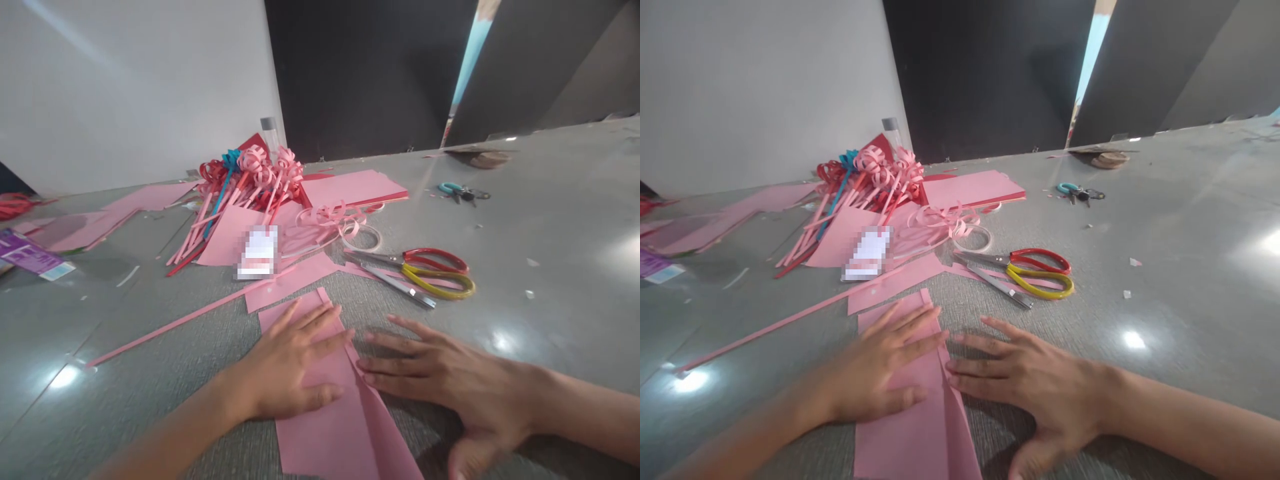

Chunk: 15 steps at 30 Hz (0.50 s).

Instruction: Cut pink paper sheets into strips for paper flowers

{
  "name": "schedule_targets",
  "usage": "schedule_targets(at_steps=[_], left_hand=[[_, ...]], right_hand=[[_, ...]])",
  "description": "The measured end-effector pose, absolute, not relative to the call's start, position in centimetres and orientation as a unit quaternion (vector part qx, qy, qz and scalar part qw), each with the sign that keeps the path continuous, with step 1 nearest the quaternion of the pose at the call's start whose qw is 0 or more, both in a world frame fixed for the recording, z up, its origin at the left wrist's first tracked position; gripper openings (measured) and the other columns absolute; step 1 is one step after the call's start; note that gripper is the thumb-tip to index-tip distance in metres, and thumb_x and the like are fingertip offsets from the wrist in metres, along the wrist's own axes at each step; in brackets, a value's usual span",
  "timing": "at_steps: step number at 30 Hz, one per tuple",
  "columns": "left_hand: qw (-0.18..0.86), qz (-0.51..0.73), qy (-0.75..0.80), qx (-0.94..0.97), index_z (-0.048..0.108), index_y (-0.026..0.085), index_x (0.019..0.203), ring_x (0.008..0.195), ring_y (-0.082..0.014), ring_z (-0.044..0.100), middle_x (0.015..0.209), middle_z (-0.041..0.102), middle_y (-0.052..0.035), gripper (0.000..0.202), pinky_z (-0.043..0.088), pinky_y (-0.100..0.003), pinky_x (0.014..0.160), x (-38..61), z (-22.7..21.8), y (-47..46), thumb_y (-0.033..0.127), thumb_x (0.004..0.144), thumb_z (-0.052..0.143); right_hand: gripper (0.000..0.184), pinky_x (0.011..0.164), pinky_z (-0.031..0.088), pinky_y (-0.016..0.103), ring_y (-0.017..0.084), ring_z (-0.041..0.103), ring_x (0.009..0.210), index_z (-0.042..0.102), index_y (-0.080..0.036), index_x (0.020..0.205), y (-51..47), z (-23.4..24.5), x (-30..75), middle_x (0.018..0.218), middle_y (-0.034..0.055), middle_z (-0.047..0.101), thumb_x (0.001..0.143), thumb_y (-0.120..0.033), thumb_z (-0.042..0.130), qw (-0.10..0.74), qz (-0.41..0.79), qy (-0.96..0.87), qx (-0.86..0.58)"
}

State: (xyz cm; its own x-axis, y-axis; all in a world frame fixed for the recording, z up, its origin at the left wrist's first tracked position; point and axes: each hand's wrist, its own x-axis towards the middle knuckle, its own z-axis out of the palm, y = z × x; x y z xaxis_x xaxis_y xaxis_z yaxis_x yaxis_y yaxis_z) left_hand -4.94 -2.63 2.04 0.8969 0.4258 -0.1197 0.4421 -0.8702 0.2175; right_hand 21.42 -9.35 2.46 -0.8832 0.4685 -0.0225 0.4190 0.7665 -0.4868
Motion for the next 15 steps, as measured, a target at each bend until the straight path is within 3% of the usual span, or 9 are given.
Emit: schedule_targets(at_steps=[15], left_hand=[[0.121,-0.024,0.215,0.969,0.025,0.032,0.139,0.136,-0.0280,0.015,0.149,0.018,-0.0055,0.067,0.002,-0.054,0.108,-4.87,1.92,-2.55,0.061,0.081,0.041]], right_hand=[[0.079,0.108,-0.002,0.051,0.027,0.020,0.133,0.022,-0.017,0.142,-10.13,2.55,21.56,0.138,0.0107,0.038,0.079,-0.058,0.049,0.056,0.233,-0.945,-0.221]])
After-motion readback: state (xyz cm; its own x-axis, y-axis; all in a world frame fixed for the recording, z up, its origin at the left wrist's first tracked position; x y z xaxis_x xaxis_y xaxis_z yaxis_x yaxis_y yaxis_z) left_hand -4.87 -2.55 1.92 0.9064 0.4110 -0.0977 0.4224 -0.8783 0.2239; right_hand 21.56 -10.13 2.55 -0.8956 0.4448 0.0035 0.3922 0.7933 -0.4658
